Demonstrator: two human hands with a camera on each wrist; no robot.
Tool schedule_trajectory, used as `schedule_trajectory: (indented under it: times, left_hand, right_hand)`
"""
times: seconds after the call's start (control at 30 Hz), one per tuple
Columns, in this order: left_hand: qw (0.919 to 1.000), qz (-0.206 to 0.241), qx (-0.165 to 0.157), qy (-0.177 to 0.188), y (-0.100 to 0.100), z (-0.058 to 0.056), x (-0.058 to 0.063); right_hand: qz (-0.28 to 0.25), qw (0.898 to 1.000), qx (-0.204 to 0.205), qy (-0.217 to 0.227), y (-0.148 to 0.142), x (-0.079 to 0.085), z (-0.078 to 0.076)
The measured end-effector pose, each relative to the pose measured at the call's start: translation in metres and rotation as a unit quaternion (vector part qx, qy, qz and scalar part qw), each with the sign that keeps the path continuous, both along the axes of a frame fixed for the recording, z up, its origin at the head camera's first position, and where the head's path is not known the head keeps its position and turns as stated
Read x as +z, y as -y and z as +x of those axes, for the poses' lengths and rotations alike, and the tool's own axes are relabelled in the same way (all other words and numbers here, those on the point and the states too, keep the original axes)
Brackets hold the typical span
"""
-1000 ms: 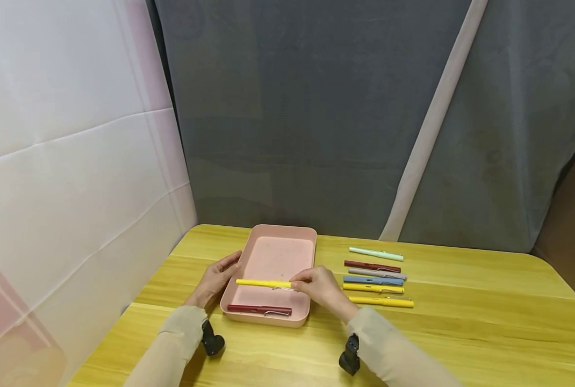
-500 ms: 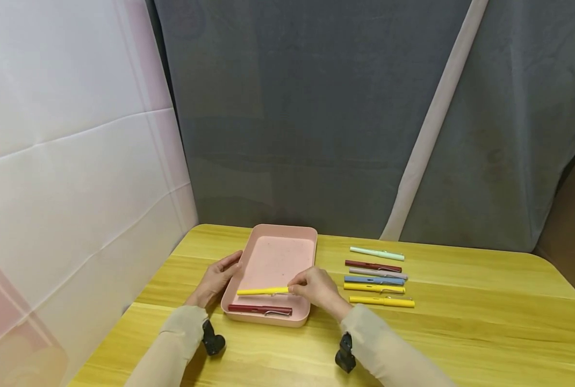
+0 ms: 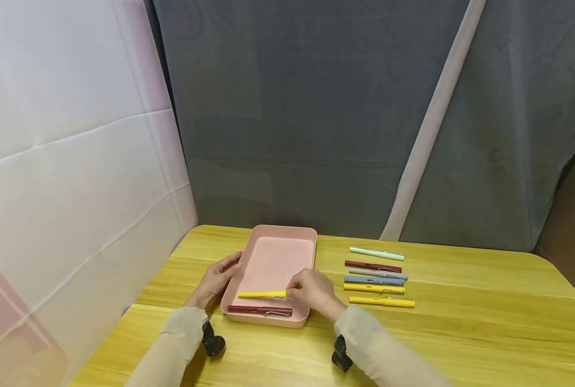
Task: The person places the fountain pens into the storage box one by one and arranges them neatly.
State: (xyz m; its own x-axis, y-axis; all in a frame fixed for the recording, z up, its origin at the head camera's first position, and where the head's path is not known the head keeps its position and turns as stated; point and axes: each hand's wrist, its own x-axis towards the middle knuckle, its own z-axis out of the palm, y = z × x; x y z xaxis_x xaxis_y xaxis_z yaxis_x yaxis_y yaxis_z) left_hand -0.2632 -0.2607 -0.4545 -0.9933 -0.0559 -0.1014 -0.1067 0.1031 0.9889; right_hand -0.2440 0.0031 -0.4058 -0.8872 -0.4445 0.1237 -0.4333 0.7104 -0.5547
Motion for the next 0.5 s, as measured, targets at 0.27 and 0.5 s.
schedule_trajectory:
  times: [0.27,0.5]
  left_hand:
    - [1.0,-0.004,0.005,0.004,-0.0011,0.0013,0.0]
    - [1.0,-0.006,0.0,0.004,-0.0012,0.0025,0.0021]
  right_hand:
    - [0.01,1.0,-0.007,-0.006,0.0042,0.0004,0.0021]
    - [0.017,1.0,-0.003,-0.018,0.0045,-0.0003,0.0031]
